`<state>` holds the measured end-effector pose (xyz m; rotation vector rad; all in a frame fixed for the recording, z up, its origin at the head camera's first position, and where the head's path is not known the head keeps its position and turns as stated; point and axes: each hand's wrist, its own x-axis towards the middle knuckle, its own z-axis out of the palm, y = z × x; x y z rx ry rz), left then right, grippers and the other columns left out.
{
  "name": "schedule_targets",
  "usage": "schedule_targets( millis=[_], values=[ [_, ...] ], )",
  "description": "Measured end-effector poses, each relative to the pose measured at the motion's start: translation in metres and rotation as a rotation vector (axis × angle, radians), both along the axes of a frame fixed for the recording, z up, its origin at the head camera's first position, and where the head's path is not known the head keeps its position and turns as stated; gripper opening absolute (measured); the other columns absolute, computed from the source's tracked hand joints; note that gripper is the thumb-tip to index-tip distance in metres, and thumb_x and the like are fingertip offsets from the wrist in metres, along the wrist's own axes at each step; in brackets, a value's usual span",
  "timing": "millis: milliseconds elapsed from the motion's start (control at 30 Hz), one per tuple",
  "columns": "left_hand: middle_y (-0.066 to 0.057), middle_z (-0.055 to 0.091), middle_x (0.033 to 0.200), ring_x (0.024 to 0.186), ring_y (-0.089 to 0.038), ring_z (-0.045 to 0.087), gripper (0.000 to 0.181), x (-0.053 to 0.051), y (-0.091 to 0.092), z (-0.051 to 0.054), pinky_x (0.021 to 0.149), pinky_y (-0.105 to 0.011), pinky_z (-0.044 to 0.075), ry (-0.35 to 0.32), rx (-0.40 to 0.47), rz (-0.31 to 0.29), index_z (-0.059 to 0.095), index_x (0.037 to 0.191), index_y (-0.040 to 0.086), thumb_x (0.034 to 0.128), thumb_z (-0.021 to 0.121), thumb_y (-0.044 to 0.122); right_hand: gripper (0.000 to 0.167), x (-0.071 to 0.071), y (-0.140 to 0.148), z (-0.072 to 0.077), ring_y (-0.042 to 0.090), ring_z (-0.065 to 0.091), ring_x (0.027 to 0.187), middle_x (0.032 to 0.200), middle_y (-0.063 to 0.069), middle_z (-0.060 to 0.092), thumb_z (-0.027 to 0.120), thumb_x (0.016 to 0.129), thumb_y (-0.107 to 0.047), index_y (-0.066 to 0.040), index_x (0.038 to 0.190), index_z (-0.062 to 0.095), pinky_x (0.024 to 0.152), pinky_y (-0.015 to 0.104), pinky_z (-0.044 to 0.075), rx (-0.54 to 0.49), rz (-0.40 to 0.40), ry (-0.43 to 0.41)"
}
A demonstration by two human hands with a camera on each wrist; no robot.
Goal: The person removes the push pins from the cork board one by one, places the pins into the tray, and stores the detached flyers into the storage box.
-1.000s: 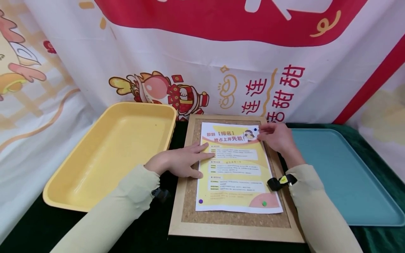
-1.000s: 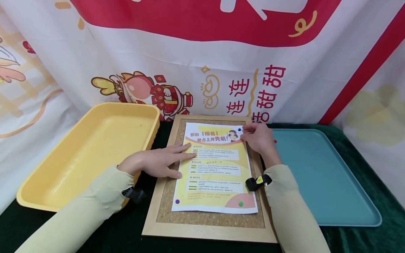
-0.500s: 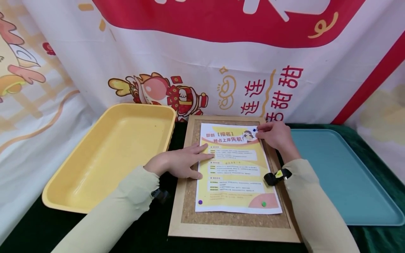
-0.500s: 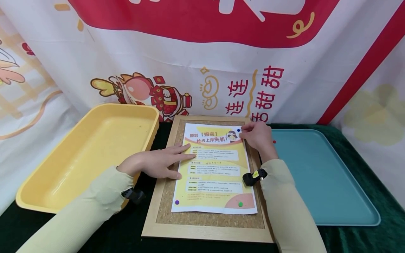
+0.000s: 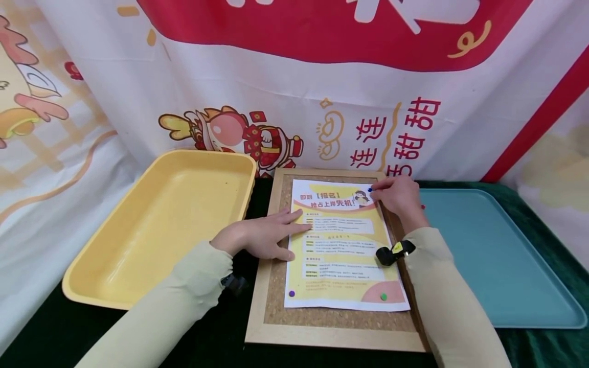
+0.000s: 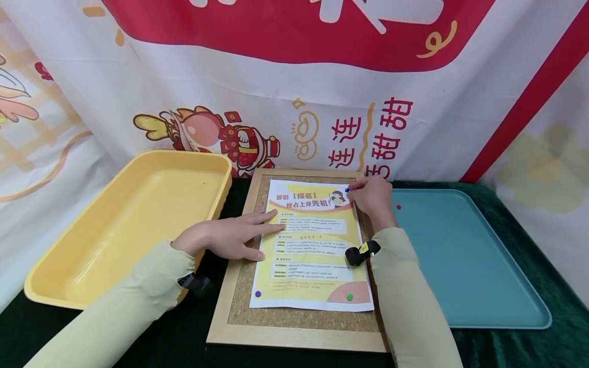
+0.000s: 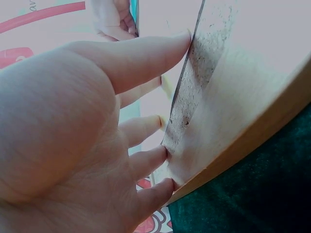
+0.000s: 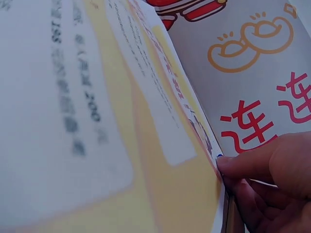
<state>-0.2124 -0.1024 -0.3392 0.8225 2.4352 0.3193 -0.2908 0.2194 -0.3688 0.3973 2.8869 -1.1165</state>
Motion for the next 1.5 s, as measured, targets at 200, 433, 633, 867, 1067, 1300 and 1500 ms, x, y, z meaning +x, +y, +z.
schedule_targets(
  millis=[200,433,633,867,1067,1300,1500],
  values=[
    [-0.004,0.006,0.182,0.169,-0.033,0.000,0.074,0.001,0.000,-0.002,0.135,-0.056,0.014,-0.001,-0.006,-0.013,0.030,0.169,0.030,0.1050,0.066,0.037,0.029,-0.004,-0.002,-0.003,0.037,0.046,0.132,0.143,0.020,0.061,0.074,0.101,-0.019,-0.009,0.128,0.078,0.107,0.051,0.051,-0.012,-0.025,-0.017],
    [-0.003,0.005,0.181,0.169,-0.032,-0.001,0.074,0.000,0.000,0.000,0.135,-0.054,0.014,0.004,-0.011,-0.008,0.030,0.169,0.032,0.1048,0.067,0.038,0.031,-0.007,-0.004,-0.003,0.039,0.042,0.135,0.147,0.022,0.057,0.073,0.101,-0.018,-0.010,0.130,0.077,0.110,0.052,0.048,-0.021,-0.028,-0.012],
    [-0.003,0.005,0.182,0.169,-0.032,-0.001,0.075,0.001,-0.004,0.003,0.135,-0.055,0.014,0.000,-0.002,0.006,0.030,0.169,0.031,0.1045,0.067,0.037,0.030,-0.011,-0.010,-0.002,0.039,0.041,0.135,0.148,0.022,0.056,0.073,0.101,-0.019,-0.010,0.130,0.077,0.109,0.052,0.046,-0.011,-0.015,-0.003],
    [-0.004,0.006,0.181,0.169,-0.032,0.000,0.074,0.001,-0.005,0.003,0.135,-0.055,0.014,0.004,-0.001,-0.003,0.030,0.169,0.029,0.1049,0.066,0.037,0.028,-0.012,-0.009,-0.002,0.039,0.042,0.136,0.148,0.023,0.057,0.072,0.102,-0.018,-0.009,0.128,0.078,0.110,0.052,0.047,-0.043,-0.037,0.002],
    [-0.004,0.005,0.181,0.169,-0.032,-0.001,0.074,0.002,-0.001,0.003,0.136,-0.053,0.013,0.003,-0.007,-0.017,0.030,0.169,0.029,0.1049,0.066,0.037,0.027,-0.010,-0.005,-0.003,0.039,0.042,0.136,0.146,0.023,0.059,0.071,0.103,-0.019,-0.008,0.126,0.079,0.106,0.050,0.048,-0.041,-0.044,0.000],
    [-0.002,0.004,0.182,0.169,-0.031,-0.002,0.074,0.003,0.001,0.004,0.136,-0.053,0.013,0.006,-0.018,-0.010,0.030,0.169,0.032,0.1047,0.066,0.038,0.027,-0.013,-0.003,-0.006,0.039,0.042,0.135,0.143,0.022,0.060,0.072,0.102,-0.020,-0.007,0.125,0.079,0.104,0.050,0.047,-0.035,-0.043,0.008],
    [-0.002,0.004,0.182,0.169,-0.031,-0.002,0.074,0.003,0.000,0.005,0.136,-0.052,0.012,0.001,-0.019,-0.014,0.029,0.169,0.031,0.1051,0.066,0.038,0.026,-0.015,-0.005,-0.007,0.039,0.041,0.135,0.141,0.022,0.061,0.071,0.103,-0.020,-0.007,0.124,0.079,0.104,0.050,0.045,-0.027,-0.047,0.002]
  ],
)
